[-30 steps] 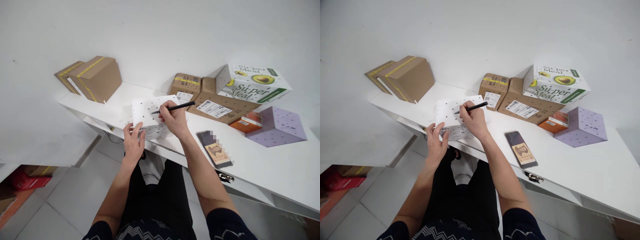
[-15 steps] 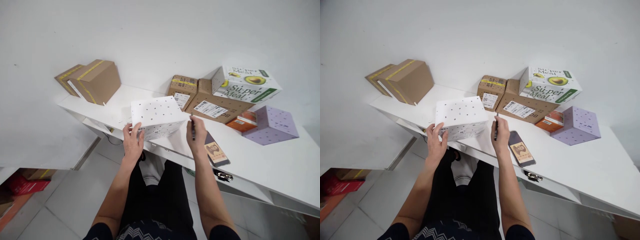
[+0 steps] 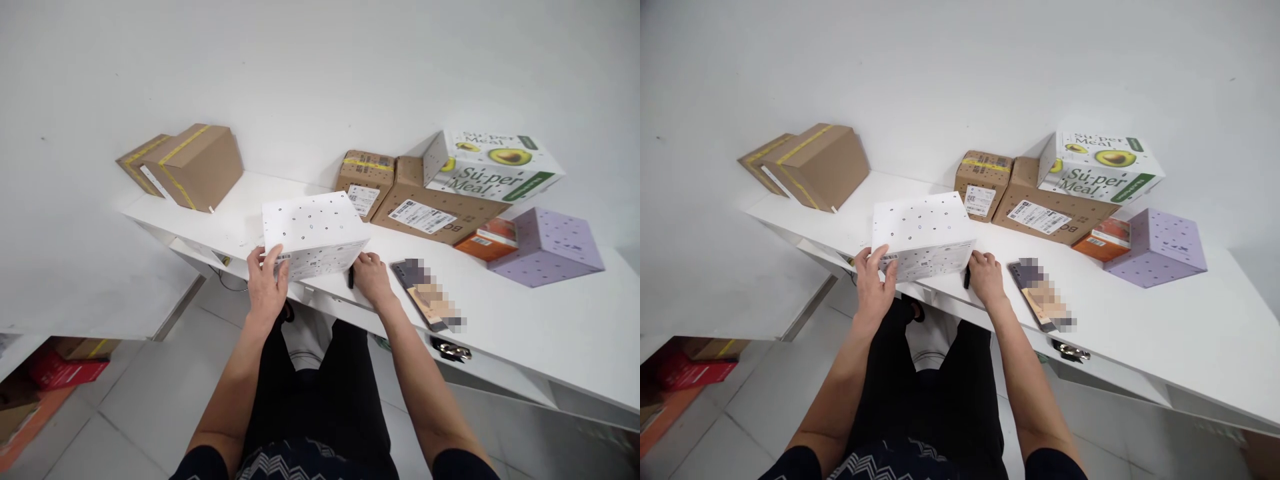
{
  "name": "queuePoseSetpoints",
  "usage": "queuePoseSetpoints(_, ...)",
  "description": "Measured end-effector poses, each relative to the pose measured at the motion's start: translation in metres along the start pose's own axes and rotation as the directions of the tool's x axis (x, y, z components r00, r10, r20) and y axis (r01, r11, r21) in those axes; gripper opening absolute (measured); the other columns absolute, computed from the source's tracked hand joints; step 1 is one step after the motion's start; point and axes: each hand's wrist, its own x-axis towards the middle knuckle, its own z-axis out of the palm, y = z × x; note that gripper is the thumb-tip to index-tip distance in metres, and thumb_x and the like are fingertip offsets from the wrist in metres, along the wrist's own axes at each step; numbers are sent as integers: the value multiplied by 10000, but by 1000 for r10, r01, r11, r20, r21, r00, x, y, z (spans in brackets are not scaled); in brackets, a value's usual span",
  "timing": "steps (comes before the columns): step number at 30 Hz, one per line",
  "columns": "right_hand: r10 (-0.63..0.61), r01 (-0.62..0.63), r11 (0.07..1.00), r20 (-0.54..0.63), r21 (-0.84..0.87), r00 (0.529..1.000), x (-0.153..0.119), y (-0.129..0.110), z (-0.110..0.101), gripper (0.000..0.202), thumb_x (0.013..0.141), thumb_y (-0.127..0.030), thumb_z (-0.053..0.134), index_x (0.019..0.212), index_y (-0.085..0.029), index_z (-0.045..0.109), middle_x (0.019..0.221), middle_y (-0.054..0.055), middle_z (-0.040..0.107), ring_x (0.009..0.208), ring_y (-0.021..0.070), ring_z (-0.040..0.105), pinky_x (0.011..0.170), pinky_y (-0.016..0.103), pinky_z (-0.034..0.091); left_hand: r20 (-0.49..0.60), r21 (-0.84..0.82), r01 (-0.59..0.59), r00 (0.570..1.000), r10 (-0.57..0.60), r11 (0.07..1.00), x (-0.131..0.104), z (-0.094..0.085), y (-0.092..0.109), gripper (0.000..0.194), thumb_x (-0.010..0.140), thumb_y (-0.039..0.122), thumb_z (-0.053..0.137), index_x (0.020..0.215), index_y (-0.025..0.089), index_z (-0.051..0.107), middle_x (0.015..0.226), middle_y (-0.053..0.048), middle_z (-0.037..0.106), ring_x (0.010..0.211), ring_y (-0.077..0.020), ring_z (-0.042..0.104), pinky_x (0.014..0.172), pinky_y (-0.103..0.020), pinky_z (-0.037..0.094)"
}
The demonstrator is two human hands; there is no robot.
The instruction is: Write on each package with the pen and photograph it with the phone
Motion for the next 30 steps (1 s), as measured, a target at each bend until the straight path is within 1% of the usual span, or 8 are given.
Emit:
queuePoseSetpoints(4, 84, -66, 990, -150, 123, 985, -24, 19, -2, 492, 969, -143, 366, 1428, -146, 543, 1383, 171, 604, 1202, 337, 520, 977, 478, 459, 22, -7, 20, 1000, -20, 1000, 1, -1, 0, 353, 999, 375, 523, 1303, 197, 554, 1272, -167, 456, 1158, -248, 529, 845, -368, 533)
queuePoseSetpoints(7, 292, -254, 951, -242, 174, 926, -58, 46, -5, 529, 981, -364, 463, 1460, -139, 493, 1427, 217, 539, 1275, 375, 467, 1037, 555, 407, 34, -18, 21, 999, -20, 1000, 2, 0, -1, 356, 1000, 380, 518, 1301, 192, 549, 1281, -171, 453, 1195, -255, 507, 863, -374, 536)
queuePoseSetpoints(12, 591, -580, 797, -22, 168, 806, -102, 94, -1, 898, 783, -652, 663, 1513, -195, 407, 1532, 242, 396, 1354, 476, 366, 1015, 630, 382, 29, -45, 45, 999, -44, 998, 3, 4, -1, 372, 994, 383, 524, 1321, 206, 537, 1296, -160, 476, 1216, -254, 489, 879, -381, 542)
queuePoseSetpoints(18, 525, -514, 833, 3, 204, 851, -105, 111, 6, 804, 831, -579, 586, 1486, -136, 443, 1380, 226, 570, 1232, 415, 487, 987, 539, 416, 41, -37, 75, 996, -74, 996, 2, 4, 1, 376, 994, 398, 523, 1317, 207, 540, 1312, -165, 469, 1222, -258, 489, 842, -369, 540)
queuePoseSetpoints(22, 594, -557, 774, -41, 302, 803, -102, 103, 2, 852, 758, -548, 664, 1465, -114, 468, 1295, 244, 619, 1179, 408, 531, 969, 557, 420, 41, -22, 68, 997, -67, 997, 2, 4, -1, 378, 993, 391, 527, 1320, 200, 539, 1304, -169, 450, 1224, -262, 493, 831, -367, 540)
queuePoseSetpoints(24, 680, -578, 647, -33, 498, 732, -103, 96, -3, 889, 695, -547, 725, 1440, -117, 500, 1249, 213, 651, 1129, 370, 575, 979, 538, 433, 36, -20, 53, 998, -52, 998, 2, 4, -1, 377, 994, 384, 528, 1323, 199, 538, 1300, -170, 453, 1216, -262, 499, 841, -370, 537)
queuePoseSetpoints(27, 762, -406, 235, 92, 883, 641, -107, 79, -14, 841, 629, -538, 782, 1349, -155, 576, 1091, 114, 705, 916, 249, 653, 869, 424, 518, 26, -5, 31, 999, -31, 1000, 2, 4, -2, 365, 996, 372, 526, 1317, 198, 540, 1289, -170, 474, 1197, -259, 509, 854, -376, 532)
queuePoseSetpoints(30, 608, -61, -283, 228, 957, 761, -115, 48, -31, 636, 651, -544, 736, 1165, -175, 670, 1006, 81, 726, 804, 208, 673, 722, 353, 558, 19, 13, 26, 999, -26, 1000, 2, 3, -2, 367, 998, 376, 522, 1318, 196, 539, 1280, -169, 482, 1181, -257, 515, 855, -380, 529)
